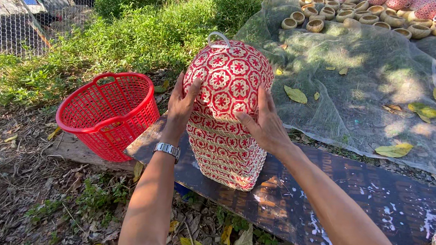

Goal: The person picks up small woven baskets with red and white patterns from a wooden board and stacks them one by one into a growing pile. The person handles each basket individually, turning it over and placing it on top of the previous one.

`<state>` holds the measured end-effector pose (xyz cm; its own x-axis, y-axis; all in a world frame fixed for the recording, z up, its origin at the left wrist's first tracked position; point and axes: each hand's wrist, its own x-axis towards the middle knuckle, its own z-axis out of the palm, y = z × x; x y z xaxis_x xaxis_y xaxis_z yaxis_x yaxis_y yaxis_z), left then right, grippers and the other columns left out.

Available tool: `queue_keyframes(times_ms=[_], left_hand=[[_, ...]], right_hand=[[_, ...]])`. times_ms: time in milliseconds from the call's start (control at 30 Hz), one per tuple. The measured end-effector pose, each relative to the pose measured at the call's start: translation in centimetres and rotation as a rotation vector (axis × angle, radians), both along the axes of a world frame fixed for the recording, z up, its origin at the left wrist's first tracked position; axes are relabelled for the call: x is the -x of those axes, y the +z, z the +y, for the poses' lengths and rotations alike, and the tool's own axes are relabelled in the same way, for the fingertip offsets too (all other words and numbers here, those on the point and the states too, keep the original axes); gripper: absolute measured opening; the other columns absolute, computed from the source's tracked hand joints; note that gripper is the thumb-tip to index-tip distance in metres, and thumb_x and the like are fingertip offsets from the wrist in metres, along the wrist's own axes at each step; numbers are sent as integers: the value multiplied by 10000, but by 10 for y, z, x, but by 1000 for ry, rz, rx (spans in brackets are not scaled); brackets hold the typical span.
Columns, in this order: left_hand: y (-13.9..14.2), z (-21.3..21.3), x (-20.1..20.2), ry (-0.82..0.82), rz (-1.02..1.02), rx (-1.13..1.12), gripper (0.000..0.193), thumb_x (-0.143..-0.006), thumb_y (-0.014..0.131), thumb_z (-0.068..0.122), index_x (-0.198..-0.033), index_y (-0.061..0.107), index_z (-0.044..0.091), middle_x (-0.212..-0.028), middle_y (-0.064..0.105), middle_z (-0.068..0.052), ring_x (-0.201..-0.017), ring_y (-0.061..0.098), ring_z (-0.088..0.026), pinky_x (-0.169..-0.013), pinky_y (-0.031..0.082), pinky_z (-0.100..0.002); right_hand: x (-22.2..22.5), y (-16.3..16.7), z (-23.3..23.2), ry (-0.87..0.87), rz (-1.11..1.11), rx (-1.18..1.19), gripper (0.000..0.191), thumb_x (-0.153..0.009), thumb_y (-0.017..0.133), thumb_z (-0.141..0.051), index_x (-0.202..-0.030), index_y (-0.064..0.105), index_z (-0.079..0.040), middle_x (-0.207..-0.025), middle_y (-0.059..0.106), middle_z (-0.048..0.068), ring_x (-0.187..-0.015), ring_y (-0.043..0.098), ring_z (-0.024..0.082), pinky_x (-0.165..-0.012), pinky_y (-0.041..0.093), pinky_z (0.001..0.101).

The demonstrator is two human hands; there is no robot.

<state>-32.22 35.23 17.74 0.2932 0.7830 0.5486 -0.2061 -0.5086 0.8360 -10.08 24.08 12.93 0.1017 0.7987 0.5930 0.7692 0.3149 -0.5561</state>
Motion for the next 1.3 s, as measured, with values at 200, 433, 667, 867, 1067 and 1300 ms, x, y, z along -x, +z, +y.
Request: queue_keyframes(times_ms=[200, 433, 667, 867, 1067, 1300], left_hand=[[0, 4, -1, 103, 178, 37, 1066, -886, 570, 684, -1630, 181, 27, -1585, 398, -268, -1442, 448, -353, -1138, 422, -463], [-16, -19, -10, 556, 244, -328, 842, -1067, 501, 490, -1609, 193, -75, -1637, 250, -323, -1502, 257, -470, -1200, 301, -560], [-48, -125, -35, 600, 232, -876, 596, -1089, 608, 208, -1591, 357, 7, -1603, 381, -255, -1538, 340, -395, -1291, 300, -539], [-78, -207, -108, 198, 323, -1050, 514, -964, 667, 143, -1443, 531, 14, -1402, 547, -184, -1397, 488, -377, -1220, 342, -567], [-138, -266, -209, -246, 539, -773, 471, -927, 712, 219, -1361, 633, 55, -1274, 667, -176, -1211, 623, -348, -1049, 493, -477], [-227, -337, -274, -718, 709, -281, 449, -951, 687, 268, -1343, 654, 52, -1154, 747, -117, -1007, 738, -231, -882, 588, -354]], right_hand=[[17, -7, -7, -126, -93, -47, 1119, -942, 349, -786, -1610, 38, 57, -1606, 230, 357, -1506, 252, 495, -1231, 274, 559], [-28, -22, -42, -18, -26, 200, 1079, -907, 396, -798, -1647, 88, -76, -1662, 85, 300, -1567, 98, 456, -1201, 181, 569], [-212, -85, -239, -460, -249, 141, 638, -890, 690, -476, -1367, 623, -57, -1562, 447, 246, -1450, 436, 394, -1178, 373, 499], [-330, -97, -458, -1224, -688, -115, 474, -1033, 701, -328, -1331, 639, 36, -1323, 642, 261, -1227, 607, 424, -1103, 489, 523], [-372, -136, -507, -1078, -199, 166, 427, -1023, 688, -377, -1208, 689, 8, -1117, 689, 244, -1044, 667, 426, -933, 521, 517], [-391, -170, -518, -1172, -232, -8, 599, -957, 682, -420, -1387, 614, -10, -1346, 600, 272, -1232, 574, 477, -1048, 449, 539]])
